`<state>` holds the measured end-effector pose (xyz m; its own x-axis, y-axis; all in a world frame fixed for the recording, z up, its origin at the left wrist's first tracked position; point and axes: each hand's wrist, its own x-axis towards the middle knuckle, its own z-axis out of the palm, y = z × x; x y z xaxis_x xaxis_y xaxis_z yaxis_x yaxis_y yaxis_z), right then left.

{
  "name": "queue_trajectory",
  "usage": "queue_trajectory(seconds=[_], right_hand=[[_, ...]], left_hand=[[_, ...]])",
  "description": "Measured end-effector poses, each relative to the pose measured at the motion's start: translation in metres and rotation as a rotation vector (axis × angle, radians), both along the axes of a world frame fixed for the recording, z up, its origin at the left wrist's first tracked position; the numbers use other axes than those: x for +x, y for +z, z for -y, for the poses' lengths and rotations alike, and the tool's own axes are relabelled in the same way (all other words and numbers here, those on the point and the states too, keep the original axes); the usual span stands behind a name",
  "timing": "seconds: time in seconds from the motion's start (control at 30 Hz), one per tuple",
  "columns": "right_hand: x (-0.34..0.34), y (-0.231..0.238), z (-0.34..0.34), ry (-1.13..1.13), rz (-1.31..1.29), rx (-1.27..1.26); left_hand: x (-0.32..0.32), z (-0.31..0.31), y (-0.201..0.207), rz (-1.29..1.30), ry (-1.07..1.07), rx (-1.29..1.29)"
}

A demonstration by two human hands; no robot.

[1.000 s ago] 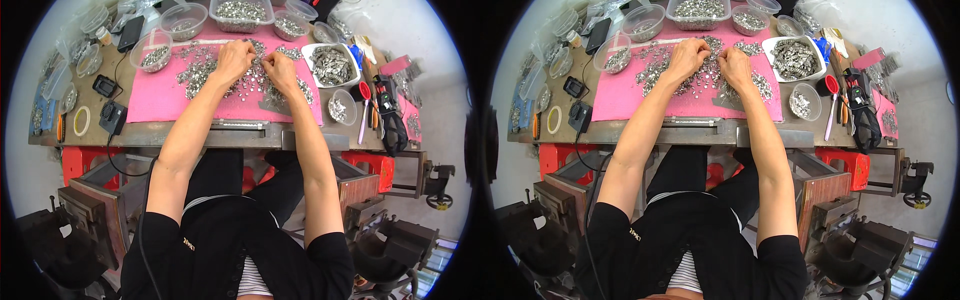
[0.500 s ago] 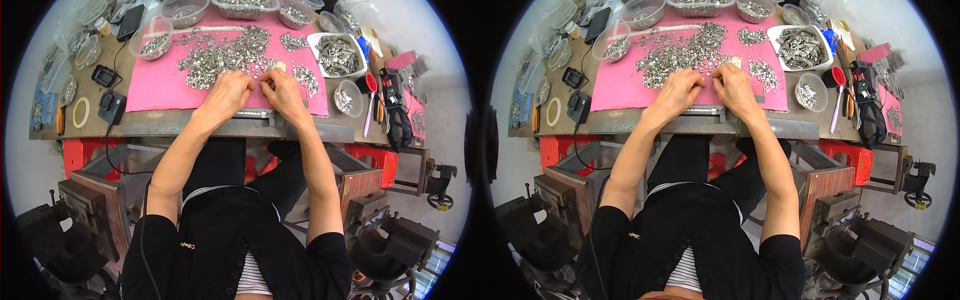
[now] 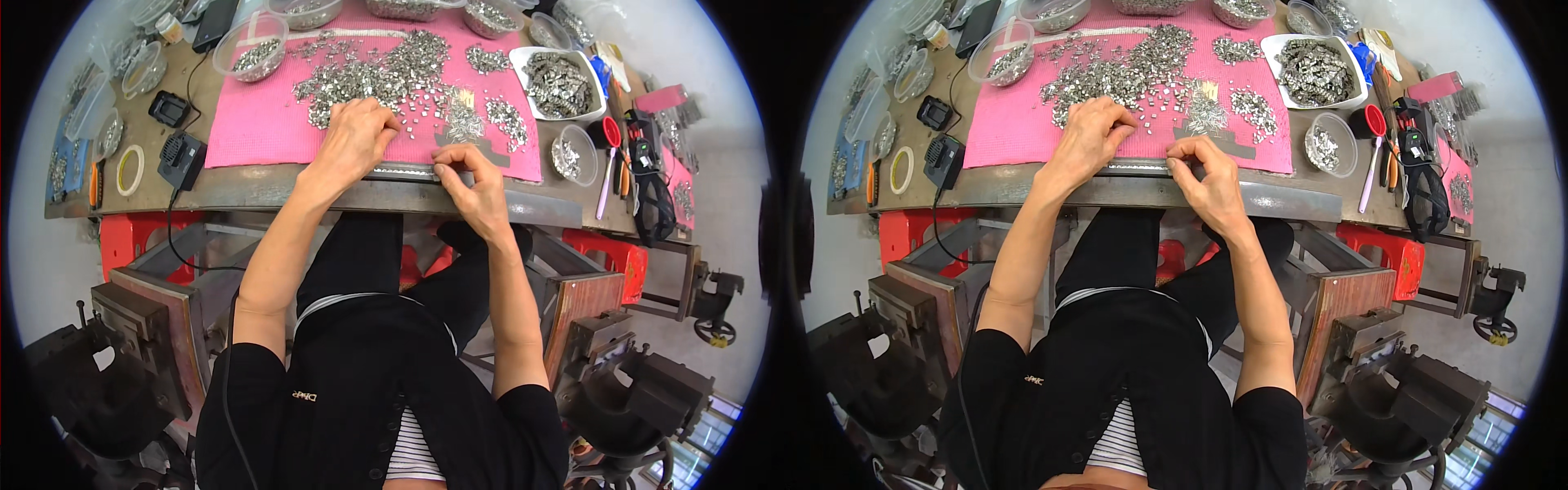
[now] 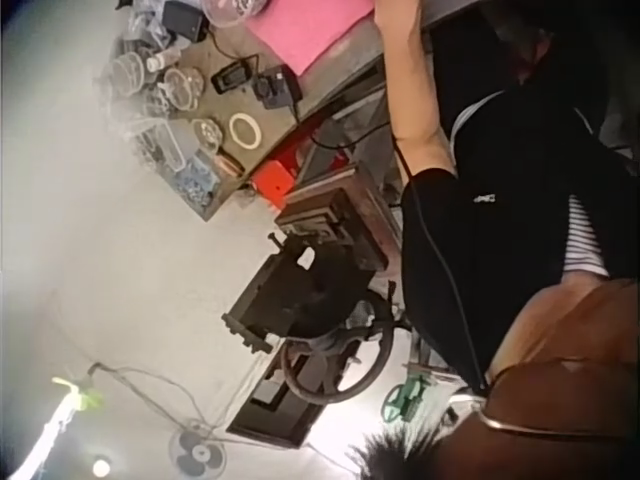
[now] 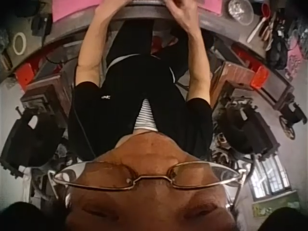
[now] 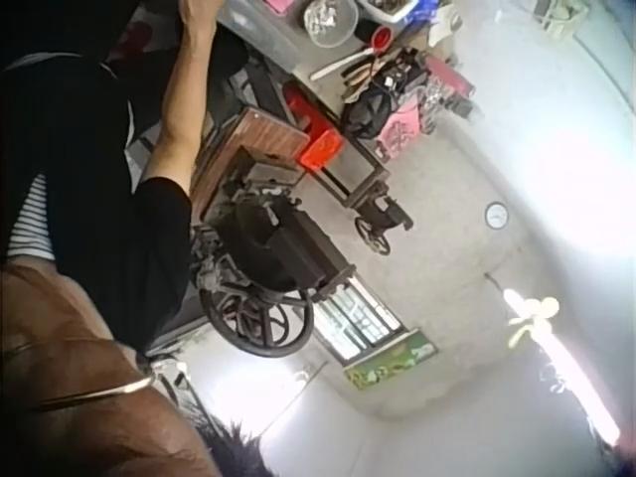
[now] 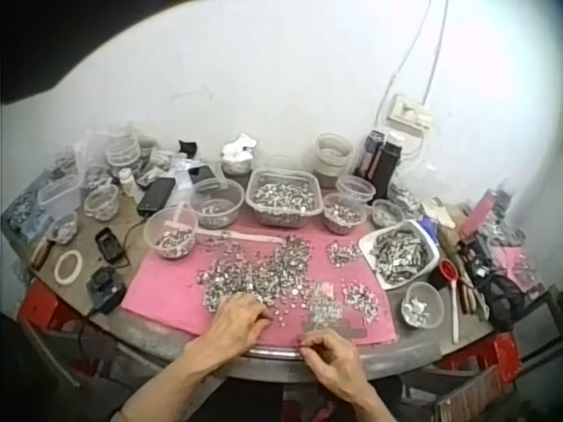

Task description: The person is selecting small metal pieces, loading them into a guide rail, and using a manual hand-cranked press machine to process them.

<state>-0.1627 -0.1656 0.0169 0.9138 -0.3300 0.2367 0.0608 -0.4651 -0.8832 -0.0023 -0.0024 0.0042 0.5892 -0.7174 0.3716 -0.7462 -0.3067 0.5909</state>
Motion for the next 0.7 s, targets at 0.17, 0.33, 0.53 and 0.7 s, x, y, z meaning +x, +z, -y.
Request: queue_trajectory(seconds=[0.17,0.33,0.53,0.7], right_hand=[[-0.004,-0.007,-0.008,-0.024,0.056,-0.082],[-0.003,-0.01,-0.01,-0.047,0.152,-0.352],[-0.007,0.003,-0.008,0.027,0.173,-0.62],[0.02,-0.002,0.011,-0.119,0.097,-0.5]], left_hand=[[0.0,0.0,0.0,-0.013,0.005,0.008],[-0.001,0.002,-0.002,0.034,0.007,0.011],[0.0,0.002,-0.005,0.177,0.032,-0.006],[-0.002,0.003,0.001,0.214,-0.004,-0.022]])
